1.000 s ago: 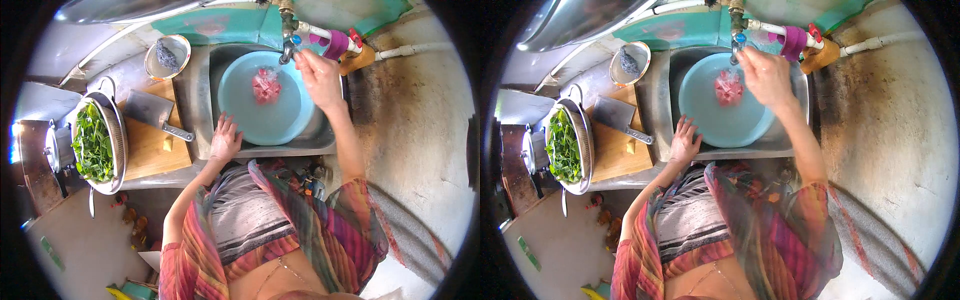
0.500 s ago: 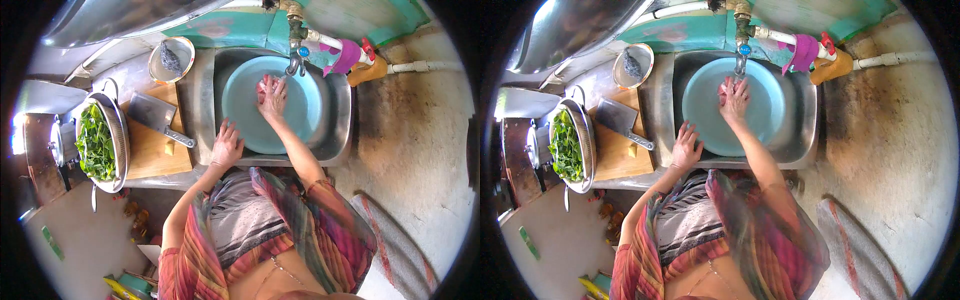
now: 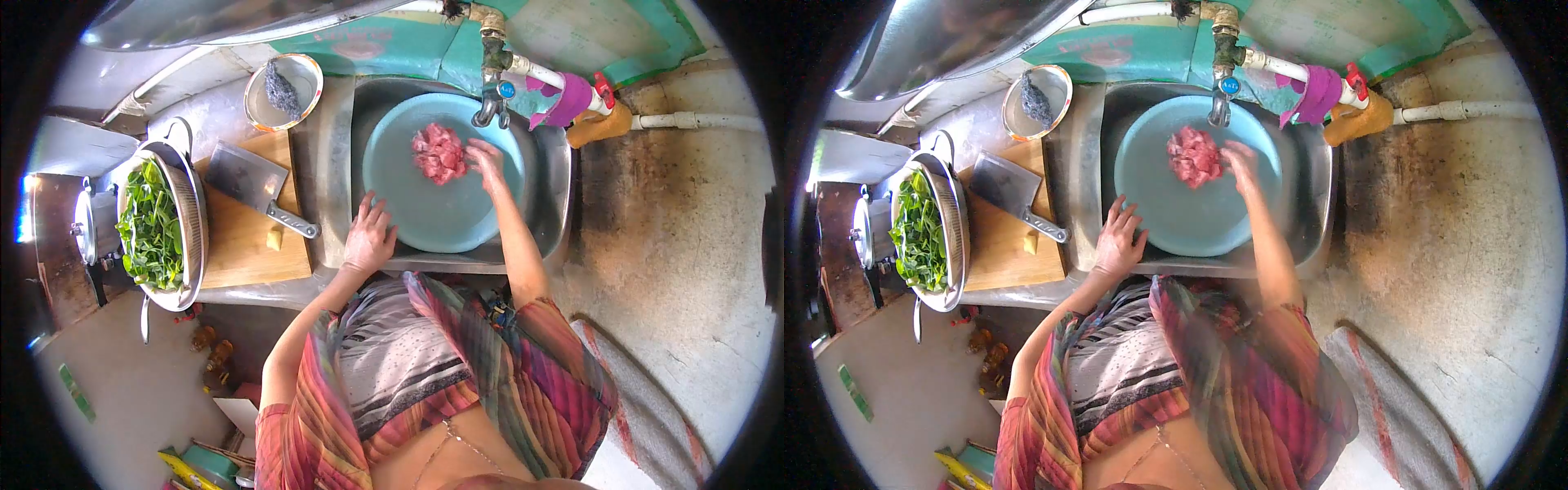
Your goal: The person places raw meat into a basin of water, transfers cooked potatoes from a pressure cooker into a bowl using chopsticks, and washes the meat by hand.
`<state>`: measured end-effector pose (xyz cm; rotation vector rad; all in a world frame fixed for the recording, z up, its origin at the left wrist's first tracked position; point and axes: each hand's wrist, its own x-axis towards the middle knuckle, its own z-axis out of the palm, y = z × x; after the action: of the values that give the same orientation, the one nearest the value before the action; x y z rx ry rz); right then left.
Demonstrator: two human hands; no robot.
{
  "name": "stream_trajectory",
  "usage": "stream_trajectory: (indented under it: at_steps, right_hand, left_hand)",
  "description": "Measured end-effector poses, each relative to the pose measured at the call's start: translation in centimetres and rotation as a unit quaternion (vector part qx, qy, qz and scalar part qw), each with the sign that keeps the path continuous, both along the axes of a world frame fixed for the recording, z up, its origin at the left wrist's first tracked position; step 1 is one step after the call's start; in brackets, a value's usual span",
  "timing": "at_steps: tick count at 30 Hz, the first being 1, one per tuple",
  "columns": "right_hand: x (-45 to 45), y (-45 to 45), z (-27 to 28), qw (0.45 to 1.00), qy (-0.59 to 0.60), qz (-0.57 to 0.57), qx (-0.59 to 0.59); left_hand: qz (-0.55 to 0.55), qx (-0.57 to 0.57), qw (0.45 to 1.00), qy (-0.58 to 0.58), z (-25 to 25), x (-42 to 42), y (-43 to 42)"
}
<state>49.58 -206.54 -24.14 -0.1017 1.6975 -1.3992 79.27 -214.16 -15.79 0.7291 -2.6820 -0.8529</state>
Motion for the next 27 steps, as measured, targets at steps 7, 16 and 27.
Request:
stream_trajectory:
  at_steps: [7,16,27]
  right_hand:
    - [2.3,1.2,-3.4,0.817,0.481,0.119,0.293]
    - [1.1,2.5,3.6,0.751,0.514,0.376,0.176]
    - [4.5,2.0,14.9,0.913,-0.113,0.274,-0.279]
  left_hand:
    - [-0.002,-0.006,1.000,0.002,-0.2,0.1,-0.1]
    - [0.002,0.000,1.000,-0.014,-0.3,0.2,-0.1]
    - [0.015,-0.008,0.997,0.079,-1.2,1.2,0.4]
